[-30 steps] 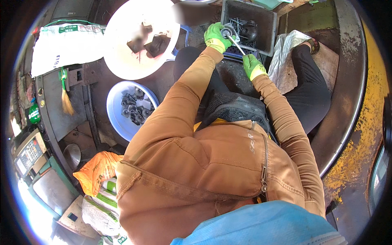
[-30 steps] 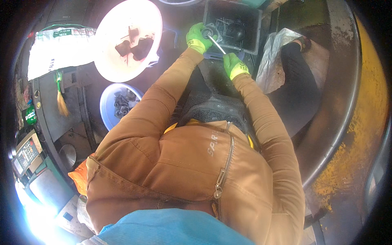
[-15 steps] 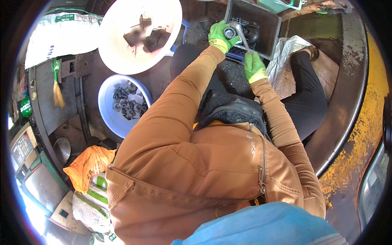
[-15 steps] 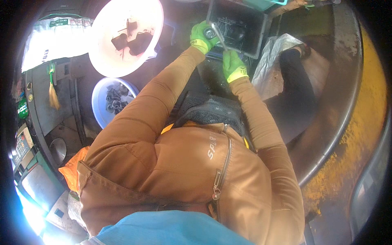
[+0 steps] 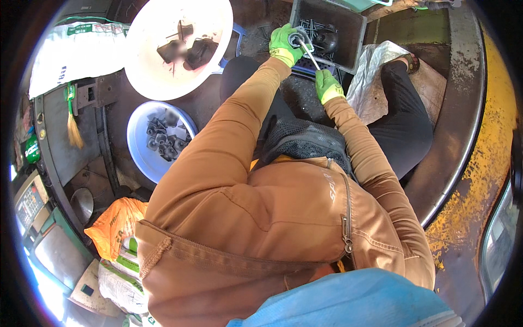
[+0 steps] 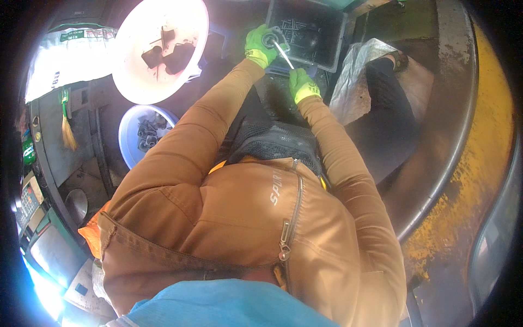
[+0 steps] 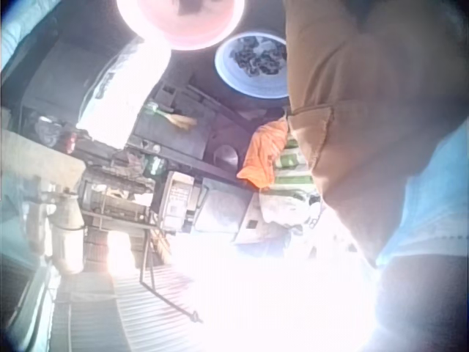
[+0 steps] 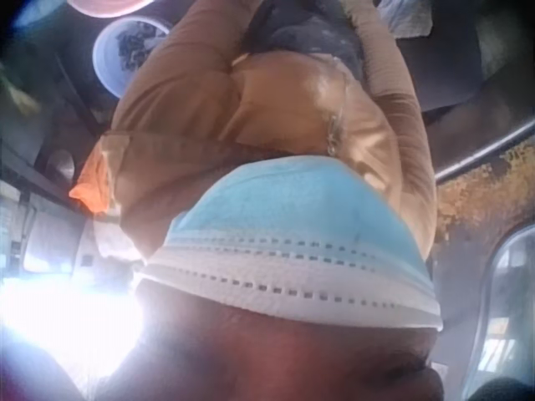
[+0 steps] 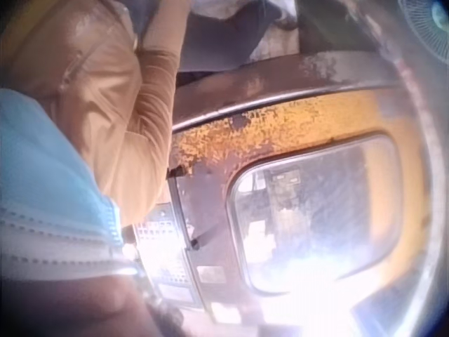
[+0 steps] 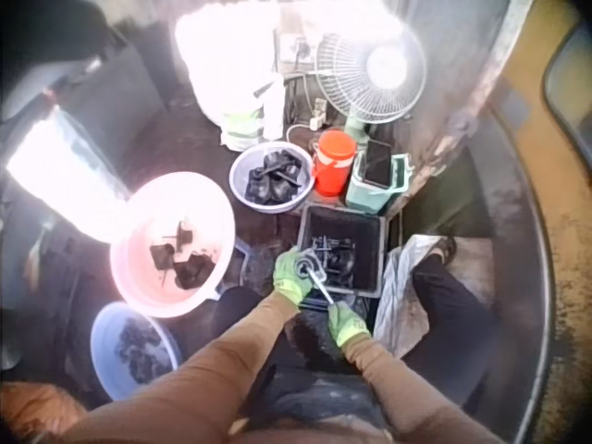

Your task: The person uses a metal tool to scrape and clean the interior of small black plastic mold parts. They repeatedly pick up each part, scrape its inner surfaces, and place it into a blue basin. The person also briefly handles a larger black component and inspects it before returning to the smaller parts.

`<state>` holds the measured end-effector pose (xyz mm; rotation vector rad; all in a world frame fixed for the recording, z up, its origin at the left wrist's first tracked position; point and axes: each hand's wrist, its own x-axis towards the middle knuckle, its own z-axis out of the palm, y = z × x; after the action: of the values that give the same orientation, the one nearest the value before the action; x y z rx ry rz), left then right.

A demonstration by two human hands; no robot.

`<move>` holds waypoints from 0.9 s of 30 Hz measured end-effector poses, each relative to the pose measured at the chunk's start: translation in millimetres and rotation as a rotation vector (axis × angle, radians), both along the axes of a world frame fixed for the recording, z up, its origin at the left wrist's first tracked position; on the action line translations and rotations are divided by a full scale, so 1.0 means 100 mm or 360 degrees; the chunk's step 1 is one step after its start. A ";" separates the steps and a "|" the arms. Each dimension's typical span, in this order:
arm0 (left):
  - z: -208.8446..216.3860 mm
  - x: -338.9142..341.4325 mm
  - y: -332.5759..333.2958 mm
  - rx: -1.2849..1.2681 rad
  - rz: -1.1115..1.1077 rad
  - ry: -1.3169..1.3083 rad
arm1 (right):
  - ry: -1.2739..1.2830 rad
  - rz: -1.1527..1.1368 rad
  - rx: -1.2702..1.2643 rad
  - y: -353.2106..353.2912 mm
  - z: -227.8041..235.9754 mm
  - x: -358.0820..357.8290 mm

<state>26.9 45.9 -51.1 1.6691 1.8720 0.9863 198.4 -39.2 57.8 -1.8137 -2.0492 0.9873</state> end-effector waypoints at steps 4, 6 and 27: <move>0.16 0.01 -0.08 0.0134 0.0113 0.0095 | 0.0104 0.0080 0.0204 0.03 -0.02 0.00; 0.28 0.04 -0.15 0.0121 0.0134 0.0232 | -0.0144 -0.0047 -0.0149 0.04 -0.04 0.00; 0.36 0.05 -0.18 0.0052 0.0139 0.0219 | -0.0119 0.0030 -0.0288 0.01 0.13 0.01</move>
<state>31.4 28.3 -15.4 1.7262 2.0439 0.9626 199.2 -37.9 71.1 -1.9504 -2.0835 1.1608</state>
